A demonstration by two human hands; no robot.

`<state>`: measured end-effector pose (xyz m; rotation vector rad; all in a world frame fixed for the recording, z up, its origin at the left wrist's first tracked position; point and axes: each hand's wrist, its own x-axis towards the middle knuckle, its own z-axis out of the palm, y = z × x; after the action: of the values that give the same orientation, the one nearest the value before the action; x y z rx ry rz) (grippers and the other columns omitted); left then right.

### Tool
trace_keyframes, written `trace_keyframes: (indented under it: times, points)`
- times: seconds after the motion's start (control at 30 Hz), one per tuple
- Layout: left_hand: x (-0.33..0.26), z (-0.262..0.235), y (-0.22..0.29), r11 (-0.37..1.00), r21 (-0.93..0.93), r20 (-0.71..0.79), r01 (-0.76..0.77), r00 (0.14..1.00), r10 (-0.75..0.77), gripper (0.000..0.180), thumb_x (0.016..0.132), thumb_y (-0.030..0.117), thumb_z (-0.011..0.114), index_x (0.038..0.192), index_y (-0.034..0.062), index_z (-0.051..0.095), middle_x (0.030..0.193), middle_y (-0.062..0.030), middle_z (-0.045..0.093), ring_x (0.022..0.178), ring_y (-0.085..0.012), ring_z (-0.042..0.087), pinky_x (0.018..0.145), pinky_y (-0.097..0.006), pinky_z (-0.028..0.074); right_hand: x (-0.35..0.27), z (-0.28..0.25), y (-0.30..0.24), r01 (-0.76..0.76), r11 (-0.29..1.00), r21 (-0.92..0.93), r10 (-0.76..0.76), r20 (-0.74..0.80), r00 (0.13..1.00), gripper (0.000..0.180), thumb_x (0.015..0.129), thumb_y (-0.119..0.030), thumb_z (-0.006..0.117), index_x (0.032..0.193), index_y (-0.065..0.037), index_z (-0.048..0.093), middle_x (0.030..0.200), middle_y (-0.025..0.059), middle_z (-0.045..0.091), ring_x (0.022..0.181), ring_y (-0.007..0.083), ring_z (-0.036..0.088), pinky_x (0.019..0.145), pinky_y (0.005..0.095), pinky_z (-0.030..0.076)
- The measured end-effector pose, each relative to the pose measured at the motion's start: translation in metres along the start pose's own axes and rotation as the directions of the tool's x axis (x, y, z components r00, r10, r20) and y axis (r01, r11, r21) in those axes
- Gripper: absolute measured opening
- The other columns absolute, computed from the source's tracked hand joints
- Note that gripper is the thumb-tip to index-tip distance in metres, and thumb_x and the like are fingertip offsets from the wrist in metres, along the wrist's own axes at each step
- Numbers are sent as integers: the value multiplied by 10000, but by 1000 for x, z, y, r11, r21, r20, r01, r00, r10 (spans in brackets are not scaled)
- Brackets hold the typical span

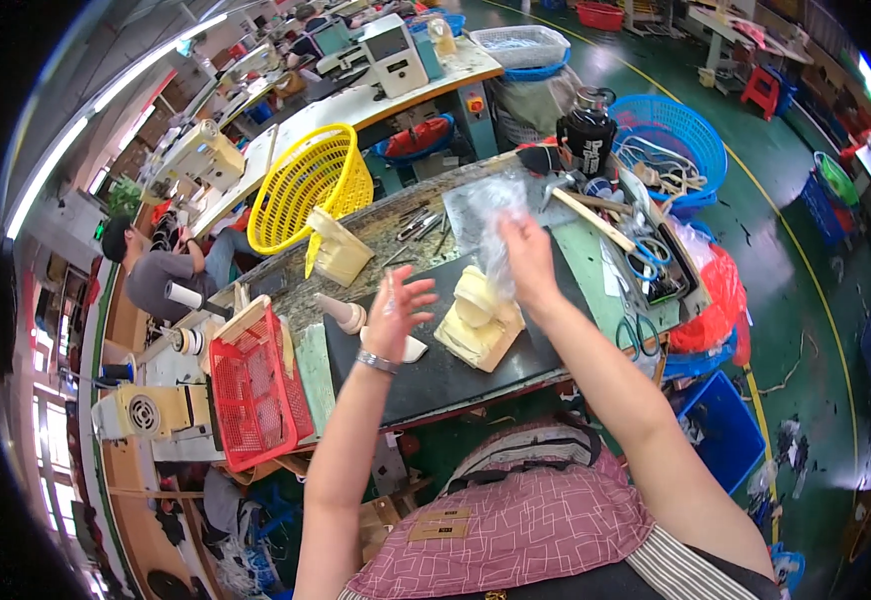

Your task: Cleaning the workstation and then wrapping shoe lasts in plastic film for storage or transport.

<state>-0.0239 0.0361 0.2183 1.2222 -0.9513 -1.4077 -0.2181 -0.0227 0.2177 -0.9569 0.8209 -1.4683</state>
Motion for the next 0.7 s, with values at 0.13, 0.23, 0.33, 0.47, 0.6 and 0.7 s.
trace_keyframes:
  times: [0.13, 0.23, 0.33, 0.47, 0.6, 0.7]
  points:
    - [-10, 56, -14, 868, -497, 132, -6, 988, 82, 420, 894, 408, 387, 1176, 98, 414, 1160, -80, 492, 983, -210, 518, 848, -369, 433, -37, 45, -9, 721, 664, -199, -515, 577, 634, 272, 806, -168, 511, 1039, -31, 549, 1105, 57, 519, 936, 186, 543, 843, 284, 415]
    - [-40, 83, 0, 668, -659, 295, 344, 936, -191, 400, 874, 323, 436, 1214, 120, 377, 1150, -40, 477, 996, -190, 514, 858, -351, 433, -51, 45, -19, 691, 655, -305, -363, 675, 642, 154, 798, -185, 523, 828, -42, 574, 824, 43, 566, 736, 182, 557, 671, 289, 446]
    - [-50, 95, -16, 744, -512, 445, 428, 874, -196, 370, 908, 356, 365, 1184, 113, 407, 1189, -67, 470, 1013, -210, 507, 853, -370, 435, -63, 53, -36, 243, 907, -345, -127, 326, 937, 292, 868, -257, 466, 658, -61, 518, 574, 8, 487, 496, 131, 464, 464, 248, 375]
    - [-64, 107, -16, 736, -594, 200, 325, 946, -257, 383, 928, 354, 278, 1200, 107, 385, 1171, -74, 485, 1008, -230, 514, 823, -390, 446, -52, 43, -40, -223, 965, 140, 210, 101, 973, 382, 868, -325, 503, 593, -61, 498, 584, -20, 463, 499, 65, 387, 438, 240, 304]
    - [-77, 90, -13, 815, -435, 313, 383, 913, -262, 368, 926, 325, 328, 1228, 117, 359, 1174, -60, 471, 1001, -184, 490, 802, -379, 433, -31, 15, -38, 0, 927, -375, 8, 20, 1000, 348, 864, -312, 520, 587, -102, 501, 533, -90, 379, 481, 19, 326, 415, 209, 235]
    - [-74, 86, -18, 864, -454, 219, 220, 967, -132, 375, 916, 321, 376, 1231, 119, 353, 1161, -57, 475, 1010, -169, 477, 804, -369, 426, -33, 9, -41, -153, 988, 26, 155, -94, 983, 249, 863, -308, 515, 750, -93, 572, 612, -48, 505, 502, 41, 440, 439, 195, 346]
